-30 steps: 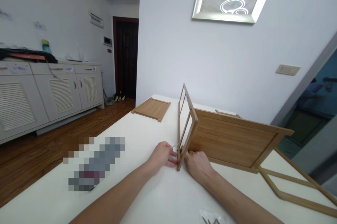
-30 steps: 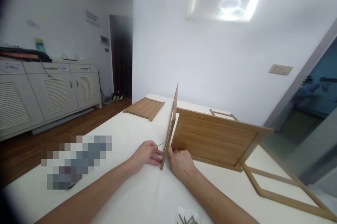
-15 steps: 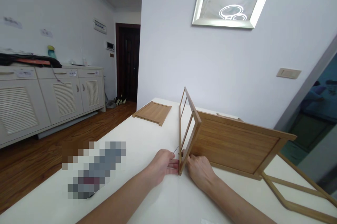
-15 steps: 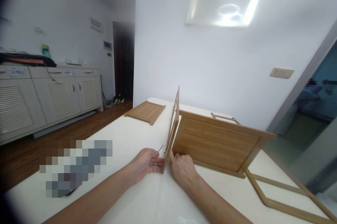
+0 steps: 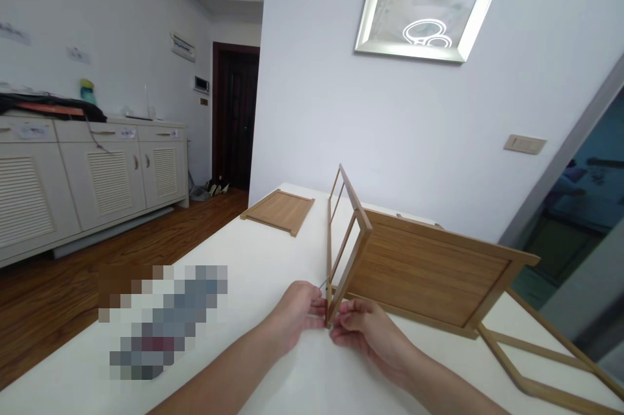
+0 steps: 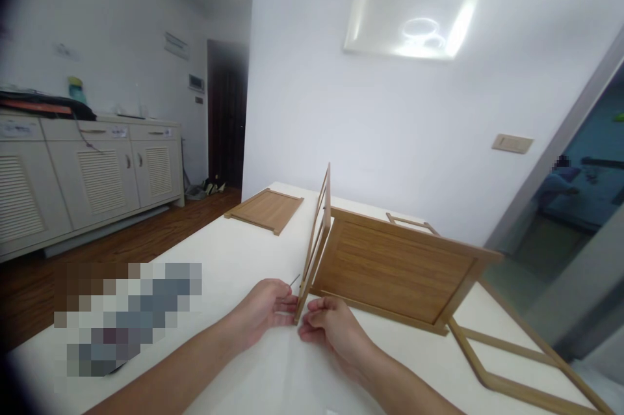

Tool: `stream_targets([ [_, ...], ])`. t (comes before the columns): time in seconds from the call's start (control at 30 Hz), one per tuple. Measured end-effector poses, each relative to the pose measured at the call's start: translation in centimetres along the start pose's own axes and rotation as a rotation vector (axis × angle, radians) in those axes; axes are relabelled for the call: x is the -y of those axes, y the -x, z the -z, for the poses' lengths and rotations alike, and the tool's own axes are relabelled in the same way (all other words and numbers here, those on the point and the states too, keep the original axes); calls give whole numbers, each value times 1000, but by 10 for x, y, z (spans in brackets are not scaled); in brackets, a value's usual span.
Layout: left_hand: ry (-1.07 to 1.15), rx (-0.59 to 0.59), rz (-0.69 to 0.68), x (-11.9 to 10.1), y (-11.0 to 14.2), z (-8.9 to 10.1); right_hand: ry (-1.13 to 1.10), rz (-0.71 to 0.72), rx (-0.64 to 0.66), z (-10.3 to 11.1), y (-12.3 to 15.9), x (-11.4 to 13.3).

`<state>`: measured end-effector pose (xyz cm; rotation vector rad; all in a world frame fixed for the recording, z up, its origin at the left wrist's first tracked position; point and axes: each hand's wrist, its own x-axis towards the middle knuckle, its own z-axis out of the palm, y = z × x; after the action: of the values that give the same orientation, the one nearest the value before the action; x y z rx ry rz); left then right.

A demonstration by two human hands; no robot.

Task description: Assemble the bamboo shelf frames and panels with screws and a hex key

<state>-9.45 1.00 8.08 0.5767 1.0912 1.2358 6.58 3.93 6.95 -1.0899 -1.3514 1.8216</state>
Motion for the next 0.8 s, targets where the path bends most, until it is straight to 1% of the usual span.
stream_targets([
  [0.07,-16,-16,-33,0,0,1,-139,-48,56,-2,1,4],
  [0.17,-50,-22,-75,0,0,3,-256,-92,200,-5,-3,7],
  [0.23,-82,-20,-97,1,0,2,-332,-96,283,-6,-7,5],
  [0.3,-127,-16,-119,3,-1,1,-388,-86,323,-5,-11,1],
  [0.43,-267,-12,-156,8,-9,2,-424,-57,324,-1,-15,-6],
  [0.53,-432,-75,-208,7,-19,11,-435,-61,318,1,-15,-8],
  [0.67,-724,-215,-387,-4,-29,33,-431,-57,263,2,-14,-10],
  [0.73,-852,-251,-466,-9,-32,42,-435,-57,252,2,-14,-11],
  [0.8,-949,-262,-515,-11,-34,47,-448,-58,247,2,-14,-11],
])
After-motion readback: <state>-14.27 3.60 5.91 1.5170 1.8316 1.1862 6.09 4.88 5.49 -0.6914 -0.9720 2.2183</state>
